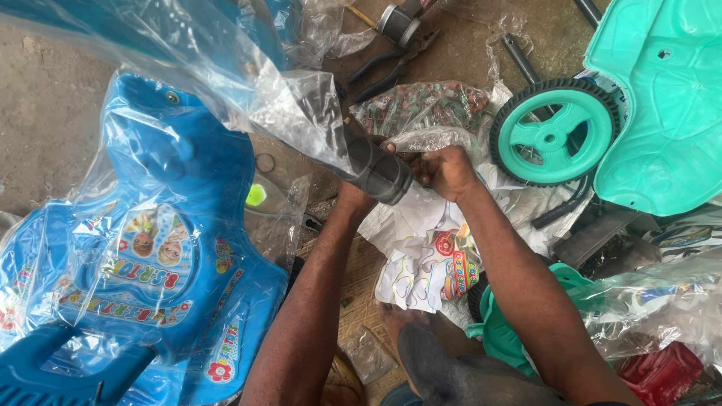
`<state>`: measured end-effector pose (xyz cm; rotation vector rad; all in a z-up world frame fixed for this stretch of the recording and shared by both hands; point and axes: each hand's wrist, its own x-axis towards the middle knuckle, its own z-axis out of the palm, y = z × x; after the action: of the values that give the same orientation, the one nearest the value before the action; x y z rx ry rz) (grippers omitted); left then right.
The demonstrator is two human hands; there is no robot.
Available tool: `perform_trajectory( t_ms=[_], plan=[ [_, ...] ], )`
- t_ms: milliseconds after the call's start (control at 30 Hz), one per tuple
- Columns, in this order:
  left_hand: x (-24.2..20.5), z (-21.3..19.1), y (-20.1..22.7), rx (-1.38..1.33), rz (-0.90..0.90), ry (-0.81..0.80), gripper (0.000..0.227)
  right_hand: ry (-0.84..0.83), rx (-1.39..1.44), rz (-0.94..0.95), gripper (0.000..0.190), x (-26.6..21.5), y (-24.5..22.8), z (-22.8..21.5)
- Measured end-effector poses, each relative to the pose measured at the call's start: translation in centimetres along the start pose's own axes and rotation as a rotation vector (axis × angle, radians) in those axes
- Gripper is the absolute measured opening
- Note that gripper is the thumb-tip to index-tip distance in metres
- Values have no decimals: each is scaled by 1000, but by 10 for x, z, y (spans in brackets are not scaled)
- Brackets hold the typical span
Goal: The person assembles a blue plastic tricycle by attaching the handlebar to the frame, securing it with a bolt and nut, and then attaching a wheel to the axle. The person uses pliers and a wrench to tighten the components.
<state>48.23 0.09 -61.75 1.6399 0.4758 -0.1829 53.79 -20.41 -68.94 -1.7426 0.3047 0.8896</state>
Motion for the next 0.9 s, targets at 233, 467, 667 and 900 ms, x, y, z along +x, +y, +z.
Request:
perform_trajectory(
  t_ms=[233, 467, 667, 900],
  plan=[
    [9, -2, -4, 72, 81, 23, 44, 243, -972, -501, 31, 16, -20, 38],
    [-3, -2, 9, 218, 14, 21, 31, 77, -1066, -362, 25, -6, -22, 29],
    [-18, -22, 19, 109, 144, 71, 11, 28, -1108, -393, 25, -14, -18, 35],
    [-25, -20, 32, 156, 97, 35, 10, -55, -1316, -222, 33, 7, -7, 38]
  ],
)
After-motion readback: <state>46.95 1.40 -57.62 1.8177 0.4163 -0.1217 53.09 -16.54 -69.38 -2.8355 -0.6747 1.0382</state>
